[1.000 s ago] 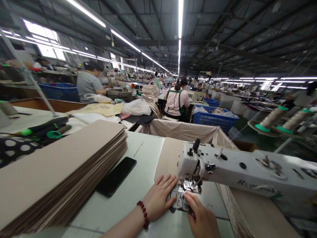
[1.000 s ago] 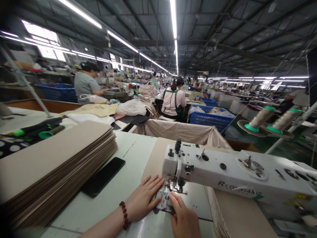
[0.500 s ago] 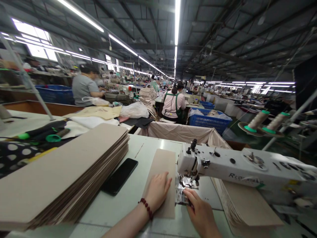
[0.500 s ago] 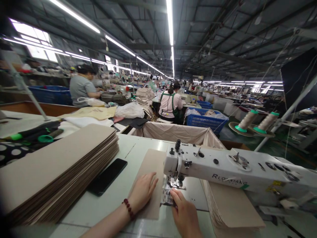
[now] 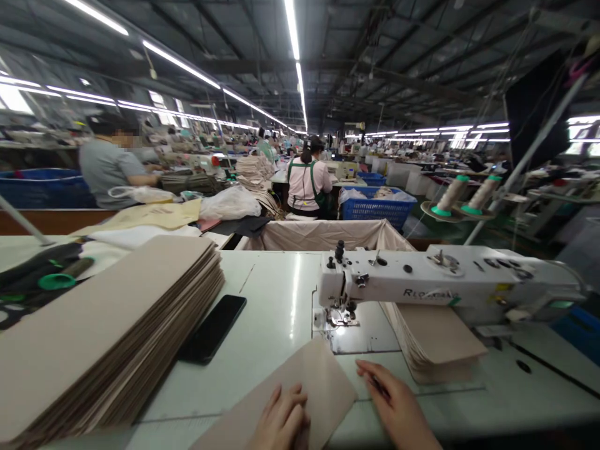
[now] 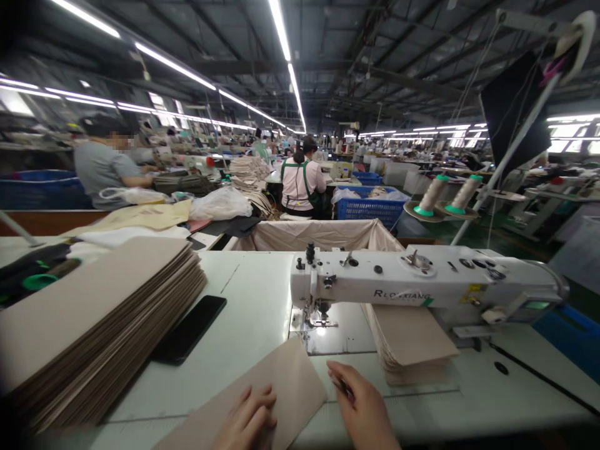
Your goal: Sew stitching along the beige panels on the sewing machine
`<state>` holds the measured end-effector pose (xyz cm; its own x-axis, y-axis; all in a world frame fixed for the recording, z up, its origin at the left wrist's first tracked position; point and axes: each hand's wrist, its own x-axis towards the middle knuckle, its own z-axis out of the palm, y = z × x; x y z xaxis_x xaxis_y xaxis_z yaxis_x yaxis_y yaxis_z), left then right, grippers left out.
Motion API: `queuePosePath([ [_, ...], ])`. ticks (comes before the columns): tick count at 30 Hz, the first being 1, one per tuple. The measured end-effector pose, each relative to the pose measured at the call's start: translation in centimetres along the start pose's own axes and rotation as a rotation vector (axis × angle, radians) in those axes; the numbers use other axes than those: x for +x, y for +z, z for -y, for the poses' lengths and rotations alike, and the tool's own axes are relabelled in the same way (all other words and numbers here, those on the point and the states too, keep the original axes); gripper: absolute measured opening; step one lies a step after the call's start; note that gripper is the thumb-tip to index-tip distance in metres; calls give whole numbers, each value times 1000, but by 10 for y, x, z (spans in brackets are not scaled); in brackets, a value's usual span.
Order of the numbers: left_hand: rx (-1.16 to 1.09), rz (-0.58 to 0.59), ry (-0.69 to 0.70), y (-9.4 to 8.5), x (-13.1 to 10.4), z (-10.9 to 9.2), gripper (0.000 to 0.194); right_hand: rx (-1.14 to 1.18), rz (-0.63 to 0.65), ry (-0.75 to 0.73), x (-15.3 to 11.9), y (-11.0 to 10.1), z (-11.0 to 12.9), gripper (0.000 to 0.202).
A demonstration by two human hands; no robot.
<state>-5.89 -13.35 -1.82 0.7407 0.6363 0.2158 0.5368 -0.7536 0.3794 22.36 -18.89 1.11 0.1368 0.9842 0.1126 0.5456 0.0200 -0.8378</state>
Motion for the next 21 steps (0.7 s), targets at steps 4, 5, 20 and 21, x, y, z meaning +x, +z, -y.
queuePosePath([
  [4, -149, 173, 60, -35, 44, -29, 29, 130, -110, 163, -27, -2, -5, 33],
  [5, -157, 190, 62, -38, 53, -36, 37, 139, -132, 183, -35, -3, -9, 33],
  [20, -10, 90, 129, 33, 67, -101, 6, 145, -268, 233, -102, 12, -36, 44],
  [21, -6, 80, 129, 33, 68, -102, 5, 139, -261, 223, -101, 13, -33, 45],
])
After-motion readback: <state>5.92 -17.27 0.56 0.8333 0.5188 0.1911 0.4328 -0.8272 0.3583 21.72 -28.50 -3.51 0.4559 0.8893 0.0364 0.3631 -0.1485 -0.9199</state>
